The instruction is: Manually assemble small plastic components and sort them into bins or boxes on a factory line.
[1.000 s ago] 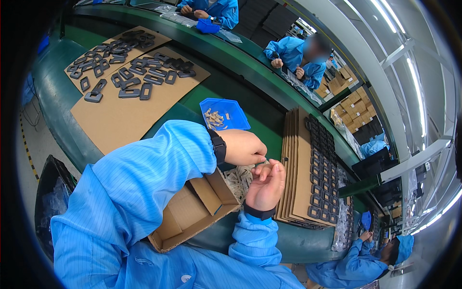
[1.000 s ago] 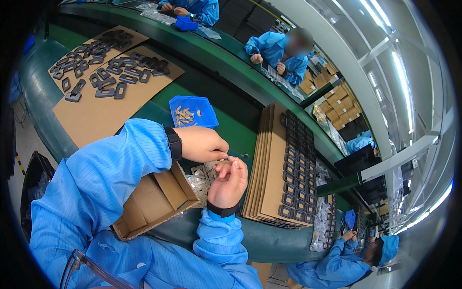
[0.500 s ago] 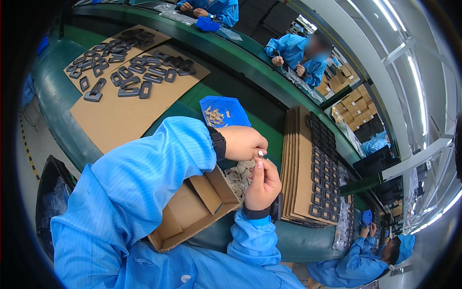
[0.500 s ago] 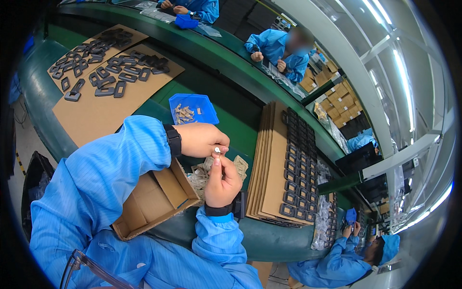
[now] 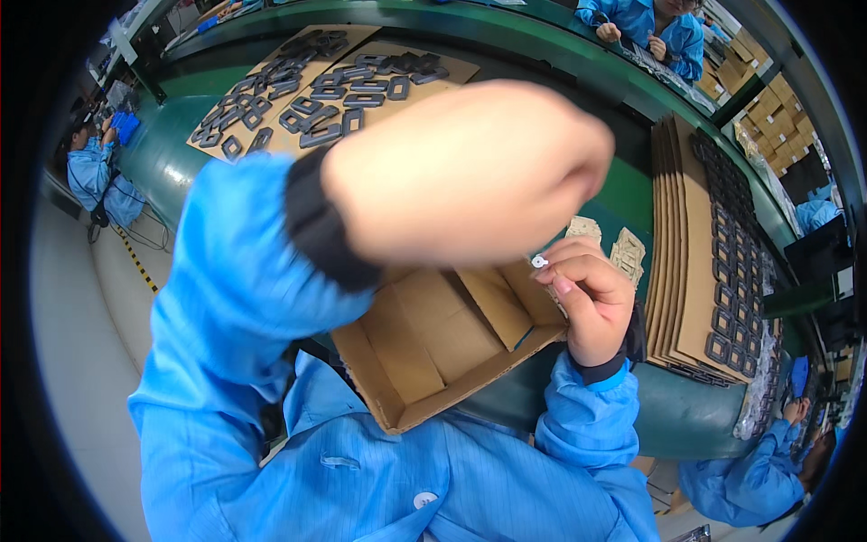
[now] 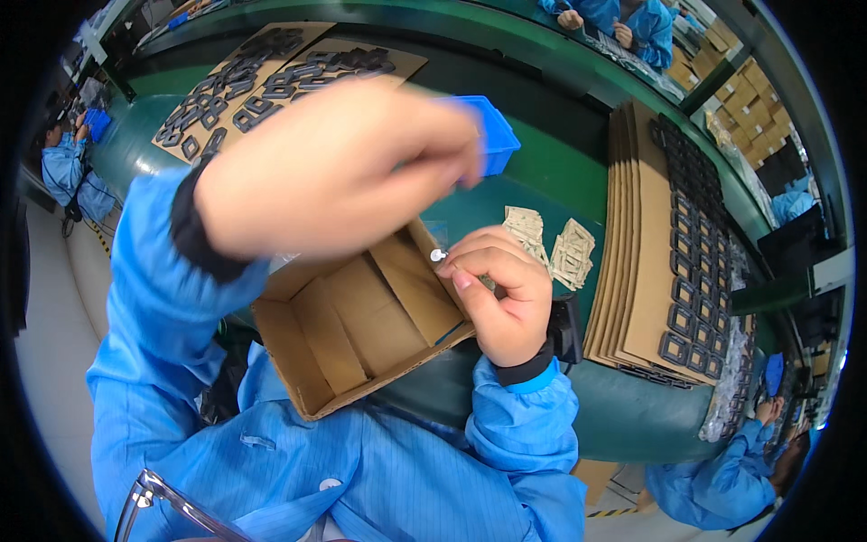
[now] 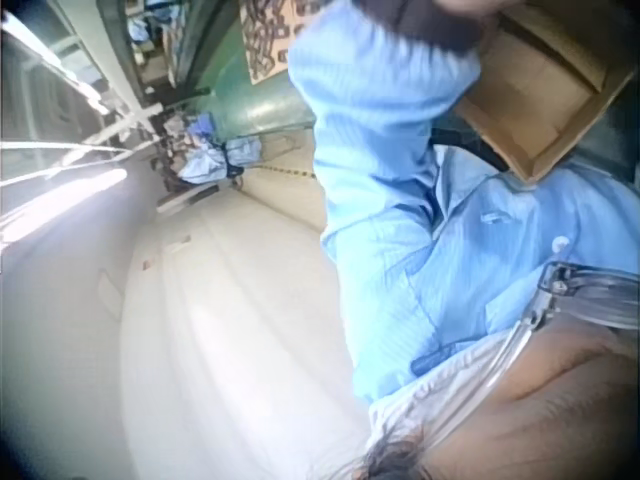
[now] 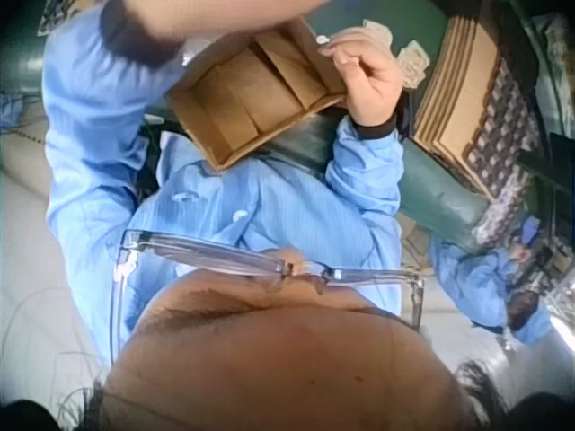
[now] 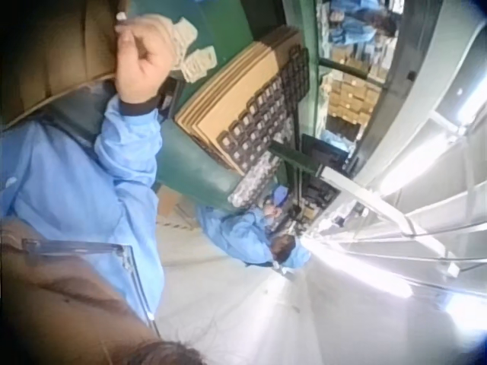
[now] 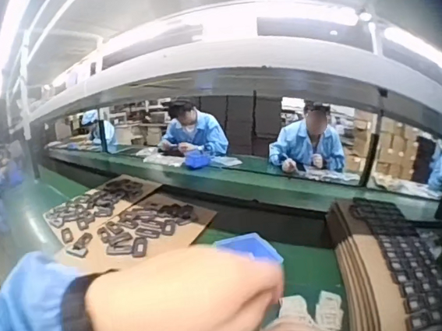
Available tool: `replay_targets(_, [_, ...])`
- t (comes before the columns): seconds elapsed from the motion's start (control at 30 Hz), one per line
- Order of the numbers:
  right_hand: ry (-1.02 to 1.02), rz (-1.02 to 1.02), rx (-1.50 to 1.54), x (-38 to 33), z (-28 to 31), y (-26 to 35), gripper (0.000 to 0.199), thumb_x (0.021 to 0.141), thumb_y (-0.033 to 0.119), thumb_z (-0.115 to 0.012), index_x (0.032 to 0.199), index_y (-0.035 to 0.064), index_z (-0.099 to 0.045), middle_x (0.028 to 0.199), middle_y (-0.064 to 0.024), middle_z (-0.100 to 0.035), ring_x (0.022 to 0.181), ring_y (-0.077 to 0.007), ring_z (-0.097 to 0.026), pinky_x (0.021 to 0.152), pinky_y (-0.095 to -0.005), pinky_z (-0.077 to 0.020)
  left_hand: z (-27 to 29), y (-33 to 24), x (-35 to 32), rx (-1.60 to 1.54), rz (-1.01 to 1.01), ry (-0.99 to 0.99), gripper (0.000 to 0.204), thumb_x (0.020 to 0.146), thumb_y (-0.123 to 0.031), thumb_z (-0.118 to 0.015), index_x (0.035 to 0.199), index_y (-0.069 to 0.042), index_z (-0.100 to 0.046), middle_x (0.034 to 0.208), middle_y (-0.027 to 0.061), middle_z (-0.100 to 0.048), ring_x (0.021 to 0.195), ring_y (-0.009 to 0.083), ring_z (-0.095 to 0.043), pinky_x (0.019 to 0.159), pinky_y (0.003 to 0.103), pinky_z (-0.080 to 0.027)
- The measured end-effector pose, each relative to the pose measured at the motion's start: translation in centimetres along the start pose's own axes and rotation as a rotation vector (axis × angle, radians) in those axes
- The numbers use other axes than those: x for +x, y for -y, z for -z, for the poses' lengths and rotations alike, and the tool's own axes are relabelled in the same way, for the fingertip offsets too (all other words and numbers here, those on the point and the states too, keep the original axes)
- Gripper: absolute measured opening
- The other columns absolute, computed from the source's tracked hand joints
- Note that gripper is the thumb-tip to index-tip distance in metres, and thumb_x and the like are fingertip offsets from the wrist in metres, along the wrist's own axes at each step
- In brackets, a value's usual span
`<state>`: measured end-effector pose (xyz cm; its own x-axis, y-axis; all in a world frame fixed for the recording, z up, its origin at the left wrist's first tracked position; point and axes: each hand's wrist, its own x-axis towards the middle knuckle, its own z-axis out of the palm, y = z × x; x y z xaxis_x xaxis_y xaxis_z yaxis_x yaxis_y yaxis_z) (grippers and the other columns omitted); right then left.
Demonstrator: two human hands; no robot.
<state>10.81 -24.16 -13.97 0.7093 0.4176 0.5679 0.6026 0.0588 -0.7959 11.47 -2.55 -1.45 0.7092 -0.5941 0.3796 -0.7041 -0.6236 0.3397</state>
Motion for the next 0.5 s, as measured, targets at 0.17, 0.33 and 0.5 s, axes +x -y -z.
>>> replay_targets(0.17, [0.267,0.05,-0.333,0.9,-0.1,2.9,0.009,0.068,0.003,-0.07,0.076,0.0072,-0.071,0.116,-0.0113,-0.065,0.108,-0.0327,-0.053,0.09,-0.0431,-0.0454,-1.2,-1.9,-8.5,0.111,0.024,0.162,0.021,0.081,-0.009,-0.067,0.102,-0.009,-0.065,0.084,0.0069,-0.063,0.079,0.0287,-0.065,0.064,0.038,-0.054])
replay_targets(0.33, [0.429,0.083,-0.534,0.2,-1.8,3.9,0.015,0.069,0.006,-0.073,0.084,0.0085,-0.075,0.12,-0.0132,-0.065,0.114,-0.0388,-0.052,0.096,-0.0476,-0.0449,-2.1,-2.6,-12.0,0.229,0.042,0.128,0.026,0.077,-0.012,-0.068,0.103,-0.009,-0.064,0.08,0.0032,-0.057,0.072,0.0202,-0.062,0.06,0.032,-0.052])
replay_targets(0.5, [0.412,0.11,-0.588,0.5,-2.0,3.8,0.015,0.073,0.005,-0.072,0.087,0.0069,-0.074,0.116,-0.0114,-0.067,0.114,-0.0381,-0.054,0.093,-0.0459,-0.0478,-2.3,-2.2,-12.9,0.219,0.06,0.143,0.018,0.076,-0.012,-0.066,0.093,-0.008,-0.062,0.081,0.004,-0.058,0.076,0.0216,-0.062,0.061,0.032,-0.052])
